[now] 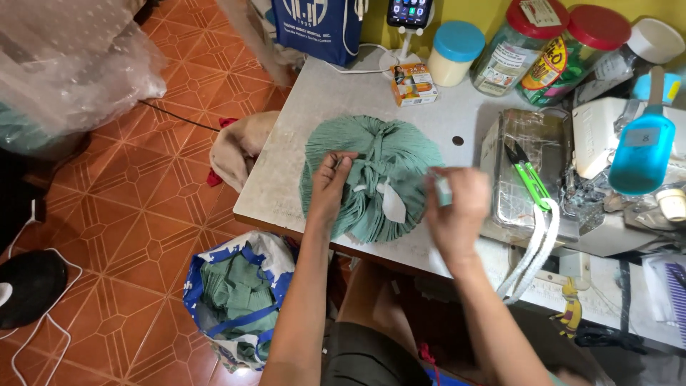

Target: The person is folding and cutting green fabric strips at a sewing workbench to create organized bundles.

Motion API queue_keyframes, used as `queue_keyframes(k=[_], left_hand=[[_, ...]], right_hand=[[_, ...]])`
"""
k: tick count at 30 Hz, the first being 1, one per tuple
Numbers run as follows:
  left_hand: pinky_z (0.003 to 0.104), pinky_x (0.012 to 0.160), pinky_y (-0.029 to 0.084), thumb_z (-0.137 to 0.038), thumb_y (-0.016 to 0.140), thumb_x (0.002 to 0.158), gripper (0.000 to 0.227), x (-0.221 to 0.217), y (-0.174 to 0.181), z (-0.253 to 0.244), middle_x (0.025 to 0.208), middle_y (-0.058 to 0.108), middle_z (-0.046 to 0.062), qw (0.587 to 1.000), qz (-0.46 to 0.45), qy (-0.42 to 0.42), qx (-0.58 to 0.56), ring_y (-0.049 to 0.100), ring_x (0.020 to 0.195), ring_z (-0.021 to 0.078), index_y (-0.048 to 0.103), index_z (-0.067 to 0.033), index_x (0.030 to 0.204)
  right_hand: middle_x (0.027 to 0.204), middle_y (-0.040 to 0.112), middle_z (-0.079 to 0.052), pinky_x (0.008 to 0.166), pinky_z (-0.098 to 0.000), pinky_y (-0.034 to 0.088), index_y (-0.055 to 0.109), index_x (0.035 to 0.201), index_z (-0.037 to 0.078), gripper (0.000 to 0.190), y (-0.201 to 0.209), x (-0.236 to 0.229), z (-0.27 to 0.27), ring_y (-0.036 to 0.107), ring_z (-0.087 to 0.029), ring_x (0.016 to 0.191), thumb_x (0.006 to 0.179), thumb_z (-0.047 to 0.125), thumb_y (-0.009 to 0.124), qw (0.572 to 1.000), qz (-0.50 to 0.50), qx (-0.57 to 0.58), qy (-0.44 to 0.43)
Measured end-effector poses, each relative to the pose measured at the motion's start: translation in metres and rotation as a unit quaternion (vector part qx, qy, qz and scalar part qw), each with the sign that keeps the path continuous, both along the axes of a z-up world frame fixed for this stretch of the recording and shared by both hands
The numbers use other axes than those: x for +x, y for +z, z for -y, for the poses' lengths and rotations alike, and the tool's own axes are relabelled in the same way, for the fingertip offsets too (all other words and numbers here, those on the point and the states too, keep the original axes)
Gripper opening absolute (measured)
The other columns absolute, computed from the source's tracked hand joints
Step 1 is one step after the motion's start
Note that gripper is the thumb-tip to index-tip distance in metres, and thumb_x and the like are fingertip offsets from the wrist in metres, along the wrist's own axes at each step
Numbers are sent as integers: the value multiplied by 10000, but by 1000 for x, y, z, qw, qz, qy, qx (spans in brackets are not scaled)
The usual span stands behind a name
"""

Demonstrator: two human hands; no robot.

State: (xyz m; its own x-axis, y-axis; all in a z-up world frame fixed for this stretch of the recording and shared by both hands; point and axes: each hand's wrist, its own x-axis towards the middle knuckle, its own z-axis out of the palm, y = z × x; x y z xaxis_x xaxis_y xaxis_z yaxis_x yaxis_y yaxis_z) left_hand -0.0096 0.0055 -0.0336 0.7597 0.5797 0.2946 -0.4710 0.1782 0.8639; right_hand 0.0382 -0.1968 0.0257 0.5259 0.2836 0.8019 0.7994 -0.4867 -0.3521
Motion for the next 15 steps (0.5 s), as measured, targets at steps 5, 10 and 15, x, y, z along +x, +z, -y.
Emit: queue_keyframes(k=[5,10,15], left_hand=[[352,980,415,-230,565,1012,223,0,-7,-3,1011,632,71,999,6,-24,21,547,1040,131,668,-53,1102],[252,759,571,-229,569,988,313,-9,3,3,895,687,35,997,32,-69,-22,672,753,75,594,-33,1230],[422,954,464,-309,485,1022,373,-2,5,6,1225,599,155,994,37,-5,104,583,1103,235,530,-38,1274]], right_hand=[[783,675,27,710,-282,476,741,870,161,99,-7,-31,-55,607,-148,730,825,241,777,989,-134,-30,50],[860,579,-93,673,-387,514,688,997,40,183,-18,-18,-84,587,-253,775,838,123,724,988,-77,-128,-36],[945,612,-156,814,-486,444,663,971,28,213,-53,35,-64,574,-381,953,951,214,561,926,-345,59,141]])
